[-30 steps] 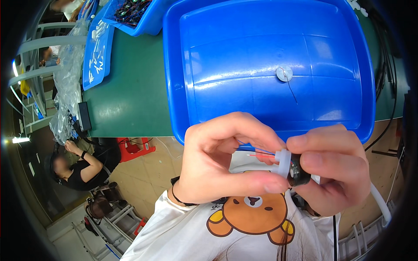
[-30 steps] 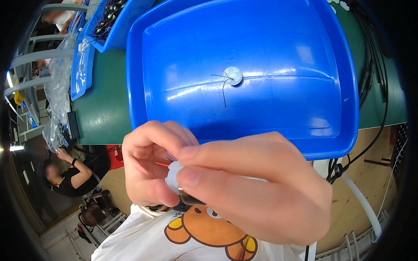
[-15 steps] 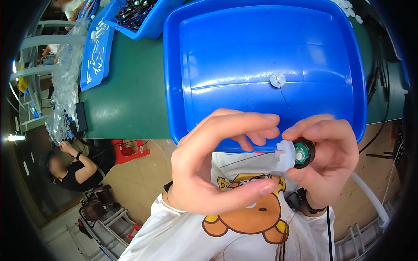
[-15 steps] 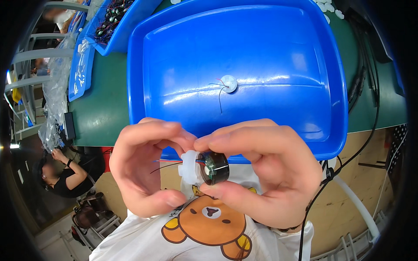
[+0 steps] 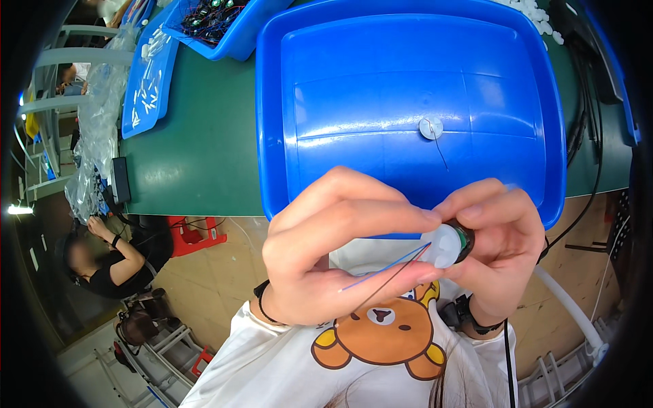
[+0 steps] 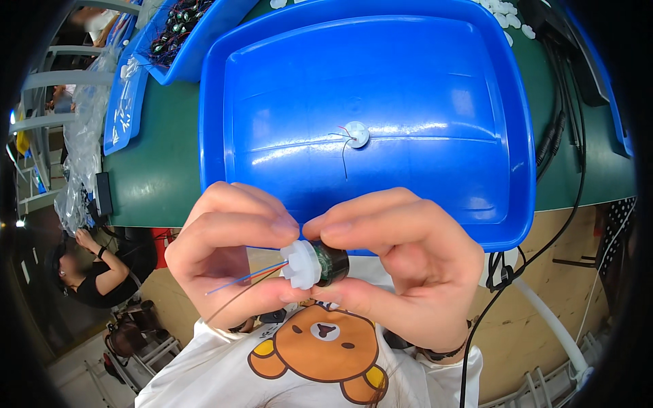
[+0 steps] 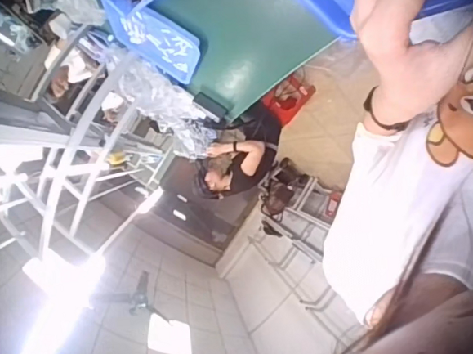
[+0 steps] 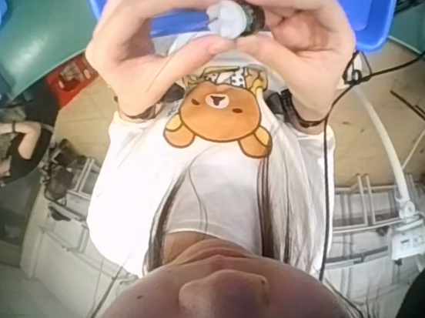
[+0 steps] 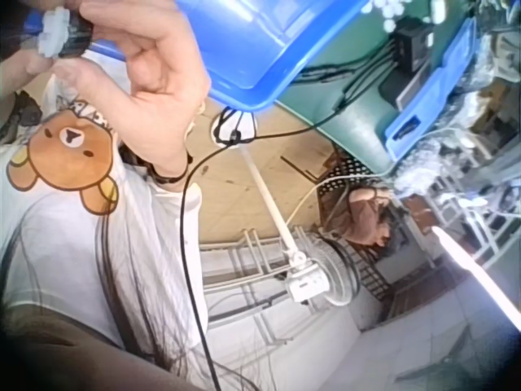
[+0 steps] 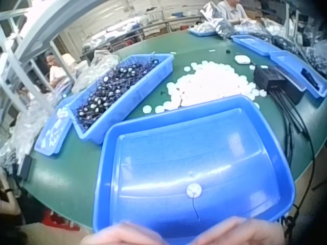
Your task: The recorder is assembling small electronic lighting components, specifically inserting small circuit boards with LEDs and wires into white plastic housings.
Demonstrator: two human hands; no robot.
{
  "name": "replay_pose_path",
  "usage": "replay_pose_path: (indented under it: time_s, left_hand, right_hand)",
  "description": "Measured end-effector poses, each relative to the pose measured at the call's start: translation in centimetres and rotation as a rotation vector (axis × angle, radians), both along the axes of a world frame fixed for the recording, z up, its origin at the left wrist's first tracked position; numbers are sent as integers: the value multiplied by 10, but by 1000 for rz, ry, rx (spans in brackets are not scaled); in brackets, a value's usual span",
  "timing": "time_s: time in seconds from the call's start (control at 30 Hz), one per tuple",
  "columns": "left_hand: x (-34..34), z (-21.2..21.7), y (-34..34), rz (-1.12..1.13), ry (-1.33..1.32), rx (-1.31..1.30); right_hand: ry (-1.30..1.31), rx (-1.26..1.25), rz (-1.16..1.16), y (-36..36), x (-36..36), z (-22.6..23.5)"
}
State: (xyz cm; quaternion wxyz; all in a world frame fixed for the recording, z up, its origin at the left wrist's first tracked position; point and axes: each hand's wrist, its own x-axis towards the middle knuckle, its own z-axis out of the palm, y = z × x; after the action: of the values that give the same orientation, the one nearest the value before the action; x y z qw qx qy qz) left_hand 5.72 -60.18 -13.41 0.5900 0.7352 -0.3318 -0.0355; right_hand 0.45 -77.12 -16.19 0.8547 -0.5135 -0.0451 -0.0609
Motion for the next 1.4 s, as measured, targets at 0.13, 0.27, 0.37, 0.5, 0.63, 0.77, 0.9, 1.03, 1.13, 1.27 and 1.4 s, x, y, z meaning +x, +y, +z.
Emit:
replay_pose_path:
  time_s: [0.13, 0.27, 0.37, 0.5, 0.63, 0.77, 0.9, 1.03, 1.13, 1.27, 1.4]
  left_hand:
    - [3, 0, 3, -52, 19, -9]
    - [5, -1, 8, -119, 57, -3]
    - [5, -4, 10, -151, 98, -33]
    - [2, 1, 6, -126, 159, -45]
    - [-3, 7, 1, -70, 235, -51]
    - [-3, 2, -1, -63, 219, -84]
    - [-3, -3, -5, -29, 236, -165]
    - [-4, -4, -6, 5, 218, -180]
    - [-2, -4, -3, -1, 137, -149]
    - [-2, -5, -1, -19, 48, -104]
    - [-5, -6, -2, 7, 56, -93]
  right_hand:
    - [-78, -84, -8, -3, 1, -6]
    - [-102, -118, 11, -6, 1, -9]
    - [-92, -118, -2, -5, 1, -7]
    - [-153, -226, -94, -2, 4, -12]
    - [-19, -119, -116, -2, -3, -10]
    - [69, 2, -144, 3, -5, -5]
    - [13, -93, -130, 0, -7, -8]
    - [-71, -142, -105, -2, -7, -12]
    - [-64, -118, -85, 1, -6, -7]
    - [-66, -36, -84, 2, -6, -3]
    - [-15, -43, -52, 1, -7, -2]
